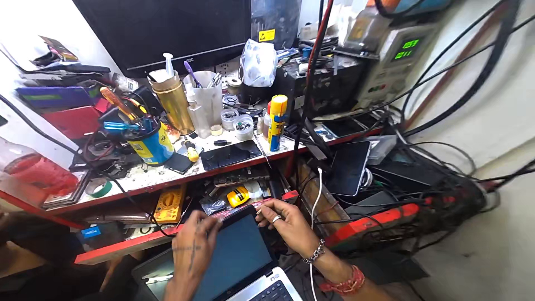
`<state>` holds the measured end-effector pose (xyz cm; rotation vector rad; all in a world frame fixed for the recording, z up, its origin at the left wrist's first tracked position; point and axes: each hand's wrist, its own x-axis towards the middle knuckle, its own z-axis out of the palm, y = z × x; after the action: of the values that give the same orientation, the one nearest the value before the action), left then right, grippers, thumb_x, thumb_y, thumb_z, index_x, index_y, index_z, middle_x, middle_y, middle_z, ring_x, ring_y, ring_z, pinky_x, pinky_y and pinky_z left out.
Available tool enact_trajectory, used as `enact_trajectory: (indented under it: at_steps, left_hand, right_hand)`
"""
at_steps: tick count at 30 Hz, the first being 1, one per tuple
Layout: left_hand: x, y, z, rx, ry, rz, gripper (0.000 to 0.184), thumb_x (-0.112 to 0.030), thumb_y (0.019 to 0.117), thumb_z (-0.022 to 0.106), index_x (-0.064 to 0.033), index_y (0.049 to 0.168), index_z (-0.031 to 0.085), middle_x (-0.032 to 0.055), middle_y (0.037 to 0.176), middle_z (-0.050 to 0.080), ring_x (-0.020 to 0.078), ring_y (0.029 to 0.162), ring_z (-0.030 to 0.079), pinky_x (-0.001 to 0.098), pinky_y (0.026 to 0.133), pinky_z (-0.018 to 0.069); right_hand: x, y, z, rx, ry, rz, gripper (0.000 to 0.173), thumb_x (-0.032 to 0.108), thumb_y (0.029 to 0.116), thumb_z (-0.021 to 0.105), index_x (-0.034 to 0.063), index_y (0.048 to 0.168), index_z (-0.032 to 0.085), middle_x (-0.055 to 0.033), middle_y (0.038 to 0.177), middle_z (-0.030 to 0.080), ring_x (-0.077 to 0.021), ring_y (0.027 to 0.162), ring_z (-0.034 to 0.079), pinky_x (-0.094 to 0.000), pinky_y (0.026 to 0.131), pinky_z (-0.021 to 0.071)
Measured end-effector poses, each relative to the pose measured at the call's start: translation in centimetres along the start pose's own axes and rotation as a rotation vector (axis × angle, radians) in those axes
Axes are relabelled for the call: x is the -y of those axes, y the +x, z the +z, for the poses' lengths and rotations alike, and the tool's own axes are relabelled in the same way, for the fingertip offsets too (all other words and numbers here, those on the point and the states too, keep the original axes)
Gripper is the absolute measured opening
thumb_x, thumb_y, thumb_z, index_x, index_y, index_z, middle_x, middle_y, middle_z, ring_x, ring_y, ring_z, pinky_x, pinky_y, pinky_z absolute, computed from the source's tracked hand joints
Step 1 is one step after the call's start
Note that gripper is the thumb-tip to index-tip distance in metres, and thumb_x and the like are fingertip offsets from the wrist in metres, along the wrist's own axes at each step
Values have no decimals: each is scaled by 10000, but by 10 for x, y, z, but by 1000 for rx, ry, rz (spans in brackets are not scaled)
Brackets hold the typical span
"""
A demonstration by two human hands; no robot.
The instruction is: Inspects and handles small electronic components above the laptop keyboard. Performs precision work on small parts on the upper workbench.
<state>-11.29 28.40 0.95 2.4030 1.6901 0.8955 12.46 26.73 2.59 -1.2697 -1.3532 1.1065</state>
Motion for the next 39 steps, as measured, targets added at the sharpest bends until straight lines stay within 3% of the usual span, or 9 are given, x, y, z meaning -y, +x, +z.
enact_trajectory:
  at_steps: [8, 17, 22, 25, 27, 30, 35, 37, 39]
  left_hand:
    - [-10, 94, 15, 525, 147, -203, 264, -368, 994, 675, -151, 1093, 787, 125, 1182, 675, 317, 1070, 666, 562, 898, 542]
    - [5, 84, 18, 501, 233, -212, 376, -374, 908, 779, -165, 1216, 721, 135, 1208, 669, 350, 1086, 667, 581, 879, 549]
    - [17, 59, -13, 250, -190, -239, 374, -345, 1020, 645, -46, 1242, 689, 153, 1073, 709, 298, 932, 695, 545, 848, 562]
    - [7, 46, -32, 89, -889, -641, 481, -395, 1126, 343, -32, 1294, 610, 101, 1063, 707, 205, 843, 718, 406, 768, 616]
    - [9, 40, -38, 13, -1316, -827, 744, -602, 1075, 110, -76, 1296, 588, 76, 1038, 723, 191, 850, 730, 370, 759, 616]
    - [16, 29, -38, -48, -1656, -884, 923, -712, 1003, 12, -61, 1284, 603, 115, 1069, 745, 199, 892, 747, 334, 781, 618]
    - [-4, 32, -37, -440, -1631, -1093, 620, -559, 1095, 205, -102, 940, 594, 44, 822, 696, 159, 748, 710, 330, 726, 610]
    - [-9, 37, -34, -665, -1659, -1218, 305, -400, 1097, 349, -114, 1080, 455, 62, 923, 579, 194, 825, 672, 381, 796, 596]
    - [-6, 40, -25, -740, -1694, -1256, 277, -271, 1065, 398, -78, 1264, 397, 123, 1105, 526, 249, 973, 629, 423, 868, 556]
  right_hand:
    - [-15, 45, -4, 163, -452, -312, 215, 173, 1054, 549, 58, 1073, 729, -68, 1061, 705, -167, 954, 677, -383, 880, 560]
    - [15, 84, 18, 627, -802, -132, 283, 216, 1094, 487, 51, 1225, 676, -171, 1117, 708, -341, 1066, 677, -572, 923, 510]
    - [11, 113, 35, 734, -900, -25, 378, 301, 1121, 381, 33, 1285, 590, -222, 1101, 686, -404, 1074, 665, -614, 918, 495]
    - [14, 115, 33, 682, -765, -21, 388, 293, 1131, 357, 2, 1264, 576, -220, 1045, 673, -371, 938, 681, -570, 852, 525]
    - [16, 112, 29, 596, -663, -55, 359, 277, 1130, 362, 15, 1243, 580, -184, 969, 682, -316, 793, 693, -520, 772, 561]
    - [14, 103, 23, 477, -540, -148, 275, 216, 1109, 450, 31, 1161, 647, -93, 959, 732, -183, 722, 707, -399, 738, 602]
    - [40, 69, 11, 354, -523, -151, 220, 129, 1079, 520, 2, 1114, 696, -108, 899, 729, -172, 672, 688, -346, 681, 590]
    - [37, 70, 10, 312, -523, -112, 226, 140, 1082, 517, 2, 1115, 692, -110, 887, 732, -184, 672, 693, -357, 679, 590]
    - [20, 85, 9, 282, -523, -79, 245, 188, 1092, 502, 25, 1113, 684, -81, 851, 724, -163, 677, 691, -352, 688, 586]
